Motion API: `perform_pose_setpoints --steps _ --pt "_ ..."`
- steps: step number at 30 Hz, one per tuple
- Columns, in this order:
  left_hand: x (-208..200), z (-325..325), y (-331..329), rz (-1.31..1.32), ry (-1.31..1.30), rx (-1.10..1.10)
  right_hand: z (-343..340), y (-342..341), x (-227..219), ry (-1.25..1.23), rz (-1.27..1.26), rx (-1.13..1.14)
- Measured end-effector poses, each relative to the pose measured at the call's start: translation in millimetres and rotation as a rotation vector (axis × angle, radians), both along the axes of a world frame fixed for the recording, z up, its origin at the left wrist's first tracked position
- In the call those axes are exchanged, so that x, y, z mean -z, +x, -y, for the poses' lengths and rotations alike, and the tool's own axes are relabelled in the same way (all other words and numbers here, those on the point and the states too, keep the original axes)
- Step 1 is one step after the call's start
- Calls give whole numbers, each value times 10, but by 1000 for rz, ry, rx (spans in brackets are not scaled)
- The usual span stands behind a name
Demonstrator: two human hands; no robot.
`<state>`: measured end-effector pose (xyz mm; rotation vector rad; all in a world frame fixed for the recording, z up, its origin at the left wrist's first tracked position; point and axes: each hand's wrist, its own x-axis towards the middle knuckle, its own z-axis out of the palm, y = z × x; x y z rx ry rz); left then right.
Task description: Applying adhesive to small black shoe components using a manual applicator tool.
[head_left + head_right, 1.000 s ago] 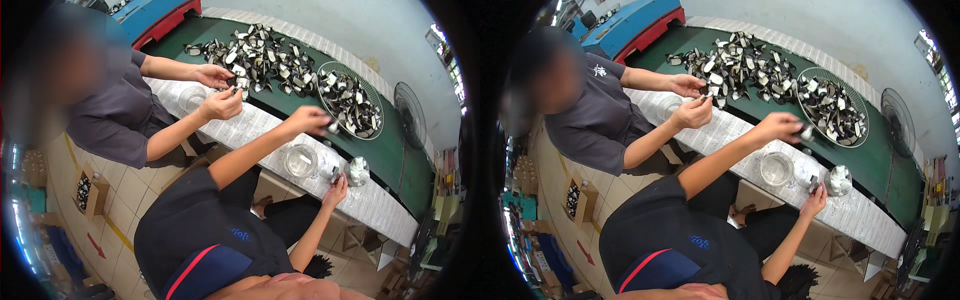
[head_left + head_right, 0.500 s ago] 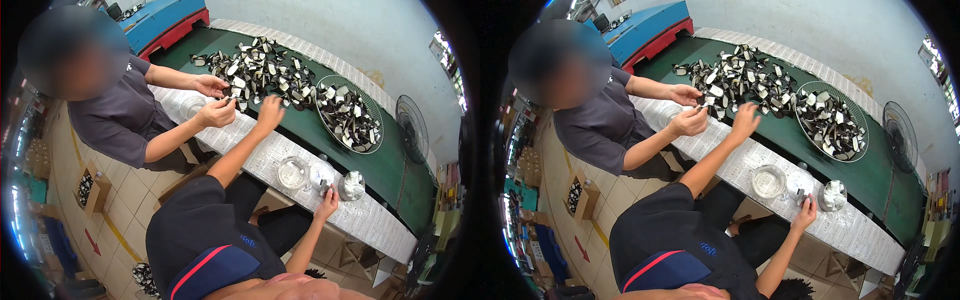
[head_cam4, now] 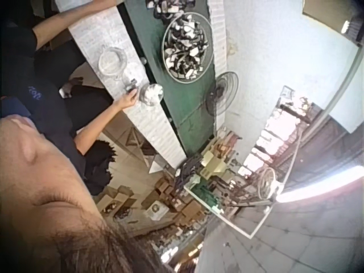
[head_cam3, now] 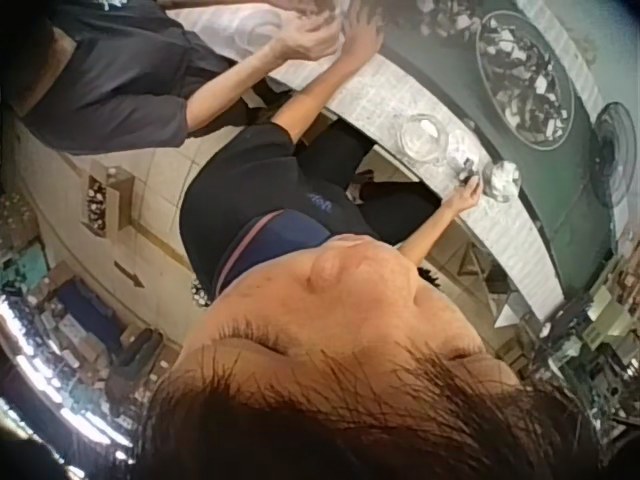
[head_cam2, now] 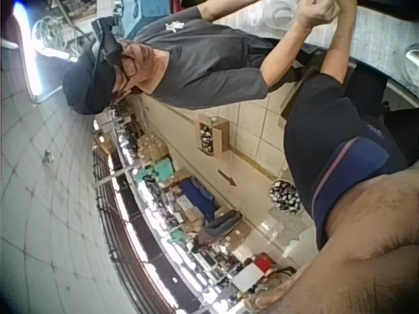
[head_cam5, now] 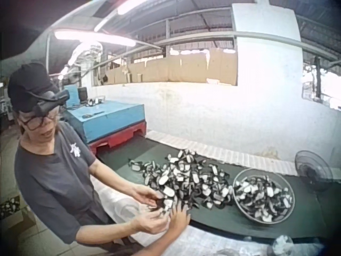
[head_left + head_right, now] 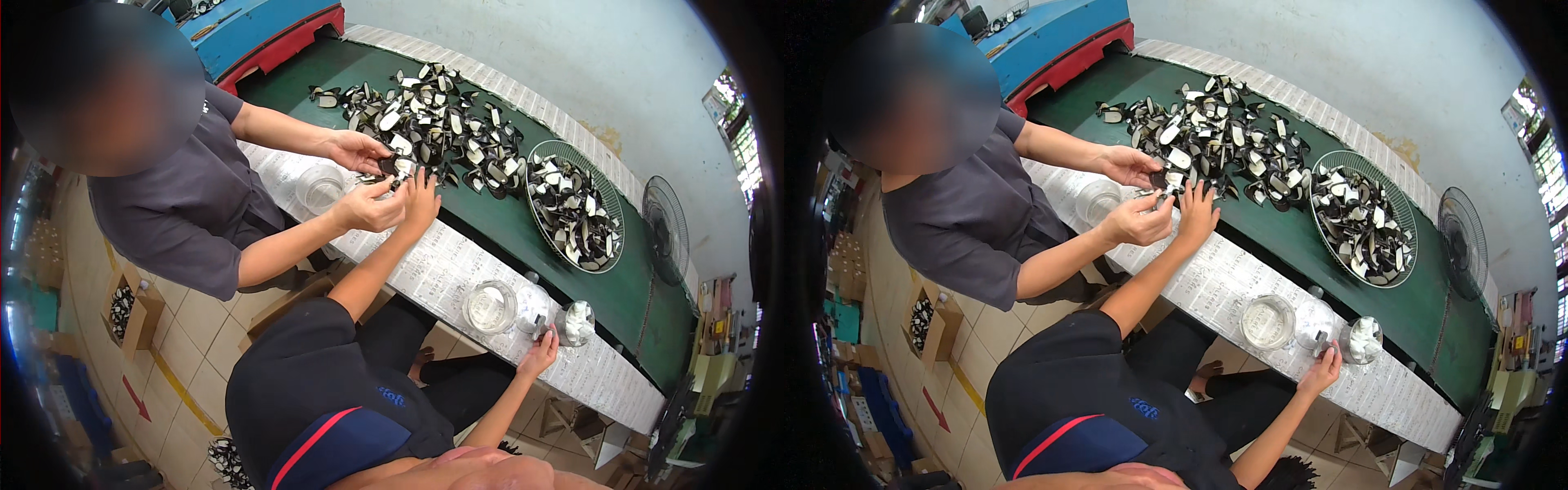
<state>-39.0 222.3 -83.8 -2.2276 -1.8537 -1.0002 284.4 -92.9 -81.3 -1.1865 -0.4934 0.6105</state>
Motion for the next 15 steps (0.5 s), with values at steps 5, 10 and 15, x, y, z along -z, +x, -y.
perform_pose_setpoints --steps 5,10,15 --pt "-75 28 13 13 -54 46 -30 -42 -82 -8 -8 24" --pt "-88 -11 -32 31 -10 85 -87 -129 -128 -46 -20 83" --pt "-133 10 44 23 -82 78 48 -29 -25 -66 -8 31"
